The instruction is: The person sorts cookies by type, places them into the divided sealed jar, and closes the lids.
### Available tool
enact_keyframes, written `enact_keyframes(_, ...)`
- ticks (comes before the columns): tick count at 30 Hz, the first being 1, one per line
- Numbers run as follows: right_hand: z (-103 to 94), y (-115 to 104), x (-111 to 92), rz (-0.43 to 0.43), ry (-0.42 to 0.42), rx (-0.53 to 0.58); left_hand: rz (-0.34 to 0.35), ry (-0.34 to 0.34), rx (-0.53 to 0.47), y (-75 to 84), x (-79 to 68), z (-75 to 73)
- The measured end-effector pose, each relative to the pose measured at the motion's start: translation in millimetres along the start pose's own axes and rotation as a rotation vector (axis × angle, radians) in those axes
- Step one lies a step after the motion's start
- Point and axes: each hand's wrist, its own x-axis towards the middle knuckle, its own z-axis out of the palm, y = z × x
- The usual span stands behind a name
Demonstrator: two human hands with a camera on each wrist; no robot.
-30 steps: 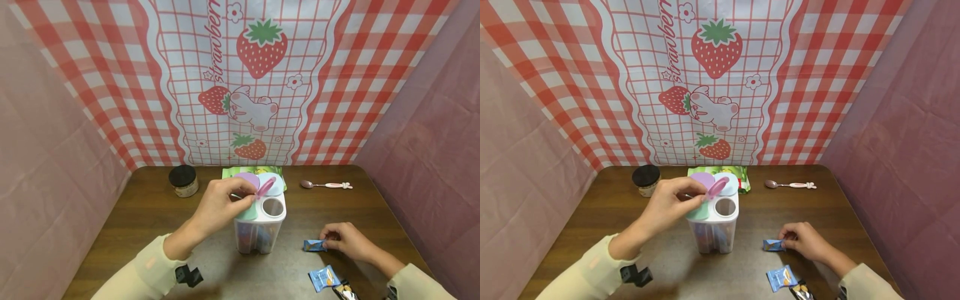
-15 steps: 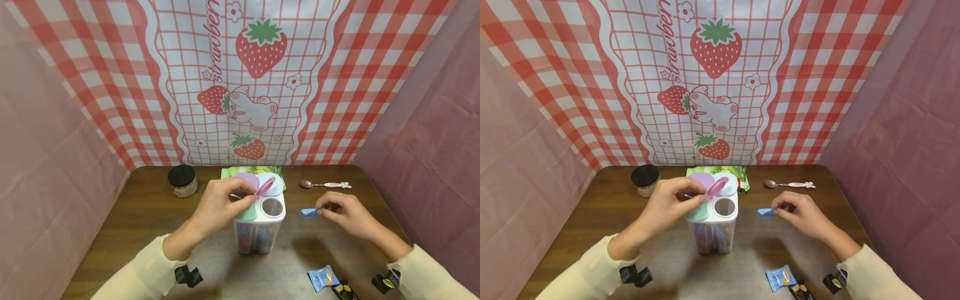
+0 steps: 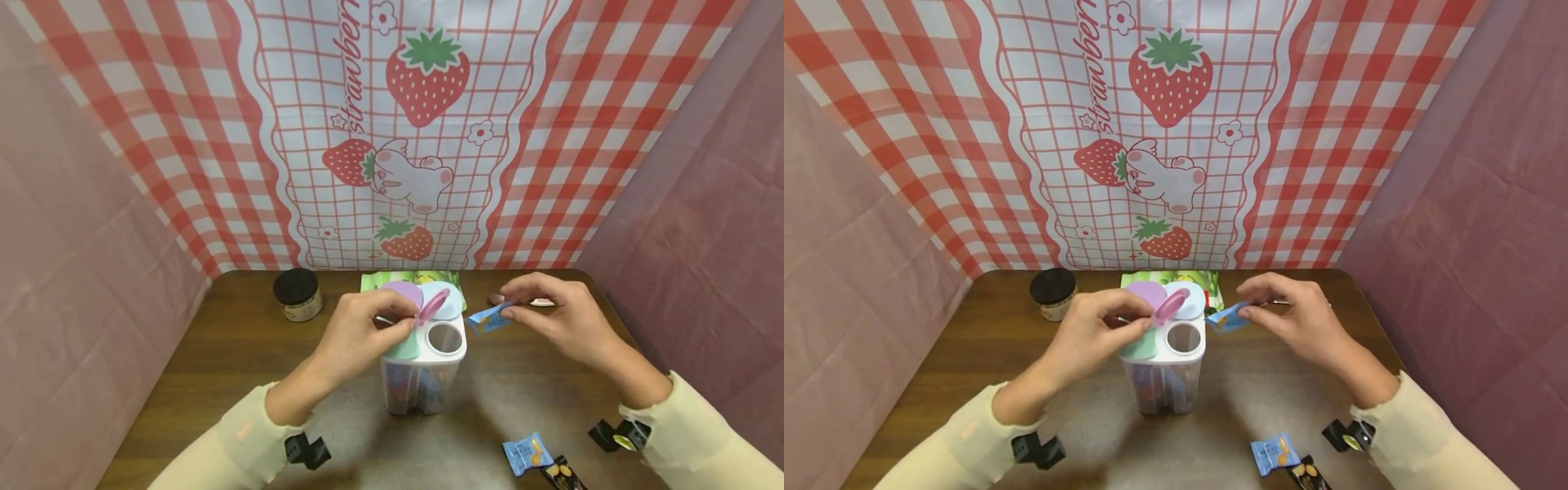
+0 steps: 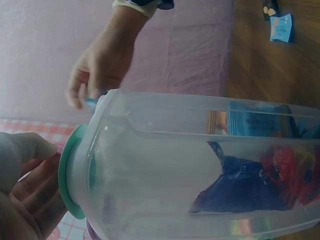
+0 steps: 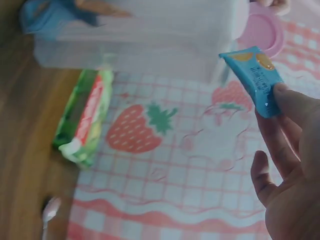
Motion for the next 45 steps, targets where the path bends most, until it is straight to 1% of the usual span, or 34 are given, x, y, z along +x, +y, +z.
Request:
enact_keyframes(3, -0.5, -10, 9, -0.015, 0.03, 0.046, 0.001, 0.003, -0.002, -0.2, 0.1, -0.3)
enact_keyframes(6, 1.6, -18, 16, -0.05, 0.042, 0.11, 0.002, 0.004, -0.006, -0.6, 0.3, -0.4)
enact_keyframes(11, 10.6, -22, 23, -0.125, 0.041, 0.183, -0.001, 0.001, -0.002, 0.0, 0.8, -0.2)
enact_keyframes(17, 23.9, -21, 27, -0.16, -0.008, 0.198, -0.004, 0.0, 0.0, 1.8, 1.0, 0.1)
enact_keyframes(24, 30.8, -19, 34, -0.288, -0.071, 0.222, -0.011, -0.012, 0.007, 0.8, 1.2, 0.0)
enact_keyframes(27, 34.4, -18, 36, -0.316, -0.1, 0.214, -0.01, -0.014, 0.01, 0.9, 1.3, -0.4)
enact_keyframes(31, 39.3, -19, 36, -0.306, -0.143, 0.168, -0.015, -0.017, 0.007, 1.2, 1.3, -0.7)
enact_keyframes(37, 43.8, -21, 32, -0.194, -0.221, 0.1, -0.012, -0.013, 0.006, 1.5, 0.8, -1.1)
enact_keyframes(39, 45.8, -21, 29, -0.157, -0.211, 0.065, -0.007, -0.01, 0.006, 1.6, 0.6, -1.2)
enact_keyframes(41, 48.2, -20, 27, -0.139, -0.191, 0.048, -0.006, -0.007, 0.002, 1.6, 0.5, -1.1)
enact_keyframes(43, 50.6, -19, 25, -0.127, -0.176, 0.047, -0.007, -0.009, 0.0, 1.3, 0.5, -0.8)
enact_keyframes(45, 52.0, -18, 24, -0.124, -0.188, 0.075, -0.01, -0.01, -0.002, 0.6, 0.3, -0.6)
